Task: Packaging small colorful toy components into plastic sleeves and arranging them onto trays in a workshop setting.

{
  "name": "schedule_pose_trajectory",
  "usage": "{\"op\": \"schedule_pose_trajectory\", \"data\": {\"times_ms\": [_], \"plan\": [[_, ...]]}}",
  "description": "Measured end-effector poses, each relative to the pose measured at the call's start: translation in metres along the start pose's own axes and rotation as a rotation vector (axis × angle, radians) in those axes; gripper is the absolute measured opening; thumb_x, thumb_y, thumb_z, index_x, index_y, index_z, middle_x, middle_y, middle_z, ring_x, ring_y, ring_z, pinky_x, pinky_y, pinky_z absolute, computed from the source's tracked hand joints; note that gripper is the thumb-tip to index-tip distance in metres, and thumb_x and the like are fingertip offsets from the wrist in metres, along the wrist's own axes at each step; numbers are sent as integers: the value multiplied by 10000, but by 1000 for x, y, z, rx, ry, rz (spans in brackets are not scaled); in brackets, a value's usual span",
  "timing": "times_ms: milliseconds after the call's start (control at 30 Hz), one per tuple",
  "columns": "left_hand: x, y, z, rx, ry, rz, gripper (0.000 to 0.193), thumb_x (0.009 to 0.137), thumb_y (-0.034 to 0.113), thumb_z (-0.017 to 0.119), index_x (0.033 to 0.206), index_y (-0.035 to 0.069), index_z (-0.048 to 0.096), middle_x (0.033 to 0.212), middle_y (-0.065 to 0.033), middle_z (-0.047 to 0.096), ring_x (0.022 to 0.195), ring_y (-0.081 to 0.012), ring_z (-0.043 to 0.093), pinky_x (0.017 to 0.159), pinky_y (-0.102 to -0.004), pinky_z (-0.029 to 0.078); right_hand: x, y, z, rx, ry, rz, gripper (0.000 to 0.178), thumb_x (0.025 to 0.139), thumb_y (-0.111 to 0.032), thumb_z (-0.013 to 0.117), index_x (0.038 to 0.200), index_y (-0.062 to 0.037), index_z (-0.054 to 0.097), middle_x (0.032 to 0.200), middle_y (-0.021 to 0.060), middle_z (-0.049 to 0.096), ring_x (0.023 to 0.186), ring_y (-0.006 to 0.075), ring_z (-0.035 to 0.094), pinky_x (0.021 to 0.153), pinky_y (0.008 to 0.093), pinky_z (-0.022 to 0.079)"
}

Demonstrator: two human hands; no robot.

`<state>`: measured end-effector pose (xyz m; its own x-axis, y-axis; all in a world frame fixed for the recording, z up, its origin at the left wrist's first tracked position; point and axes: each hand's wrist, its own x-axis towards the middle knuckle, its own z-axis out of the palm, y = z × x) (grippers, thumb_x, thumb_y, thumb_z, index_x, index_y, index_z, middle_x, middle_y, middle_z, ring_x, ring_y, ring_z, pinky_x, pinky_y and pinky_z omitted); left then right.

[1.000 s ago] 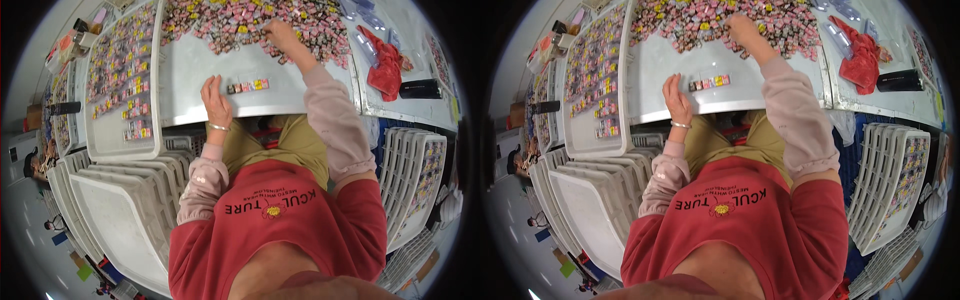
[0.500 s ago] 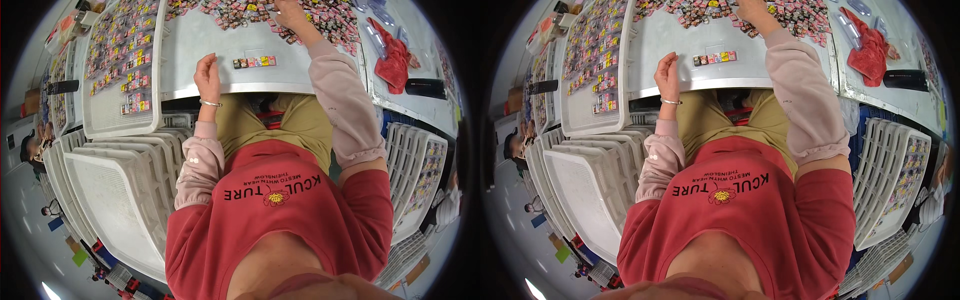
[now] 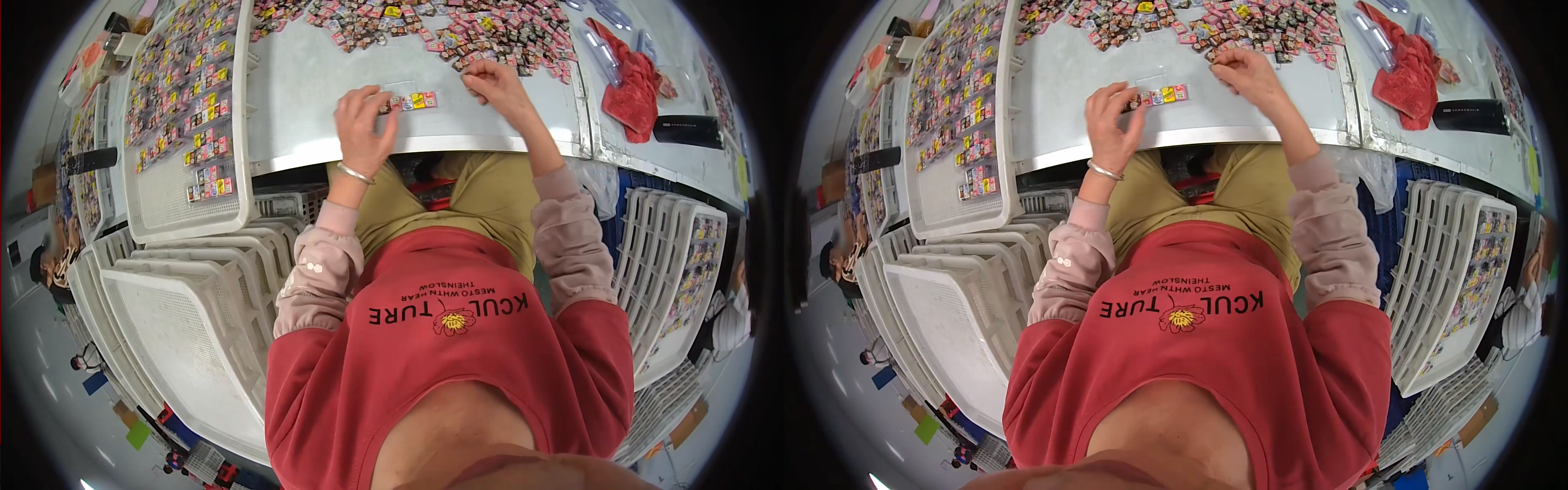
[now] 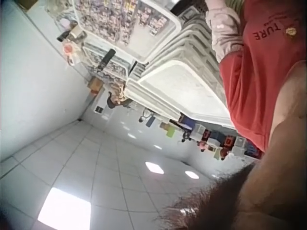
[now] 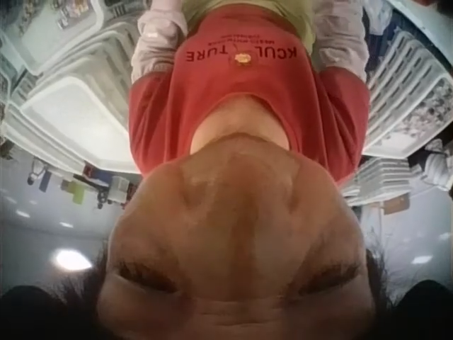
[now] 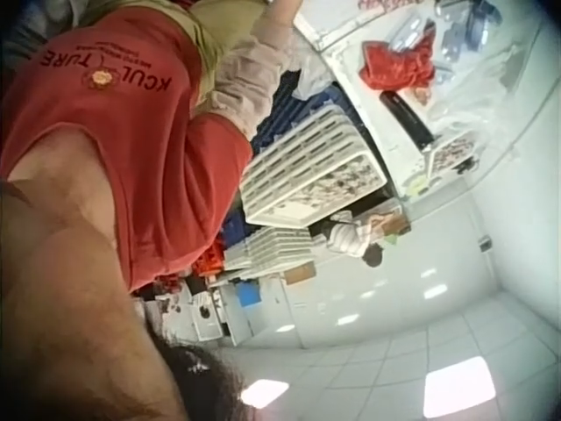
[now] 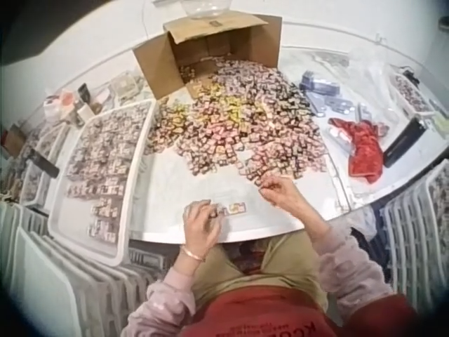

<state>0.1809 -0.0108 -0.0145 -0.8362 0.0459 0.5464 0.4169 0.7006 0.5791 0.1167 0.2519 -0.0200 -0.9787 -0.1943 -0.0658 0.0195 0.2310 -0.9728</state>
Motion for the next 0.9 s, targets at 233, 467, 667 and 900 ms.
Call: {"op": "schedule_pose_trajectory", "data": {"times_ms": [233, 467, 667, 900], "plan": [[0, 12, 30, 11, -282, 251, 432, 740, 101, 651, 1168, 113, 592, 1237, -109, 534, 1196, -355, 451, 1000, -473, 342, -10, -2, 15, 464, -30, 220, 192, 883, -86, 619, 1068, -32, 611, 874, 41, 652, 809, 131, 655, 693, 236, 536], [23, -20, -14, -131, 80, 82, 331, 859, 18, 465, 1165, 42, 587, 1220, -159, 557, 1179, -352, 488, 1005, -441, 365, -11, 1, 9, 80, 30, 185, 219, 862, -99, 608, 1061, -8, 617, 871, 60, 657, 722, 131, 663, 595, 239, 537], [3, -45, -51, -29, 172, -125, 232, 809, 16, 549, 1024, 18, 637, 1040, -151, 596, 948, -311, 571, 863, -375, 447, -7, -16, 14, -196, 87, 182, 215, 853, -124, 640, 1035, -9, 631, 857, 45, 630, 633, 99, 620, 493, 213, 475], [-10, -14, -13, -15, 26, -10, 246, 768, 0, 590, 1003, 45, 645, 1051, -125, 587, 1024, -301, 534, 901, -394, 415, -12, 4, 7, -436, 135, -145, 274, 829, -80, 636, 1094, -9, 627, 887, 52, 599, 622, 105, 595, 506, 220, 488]]}}
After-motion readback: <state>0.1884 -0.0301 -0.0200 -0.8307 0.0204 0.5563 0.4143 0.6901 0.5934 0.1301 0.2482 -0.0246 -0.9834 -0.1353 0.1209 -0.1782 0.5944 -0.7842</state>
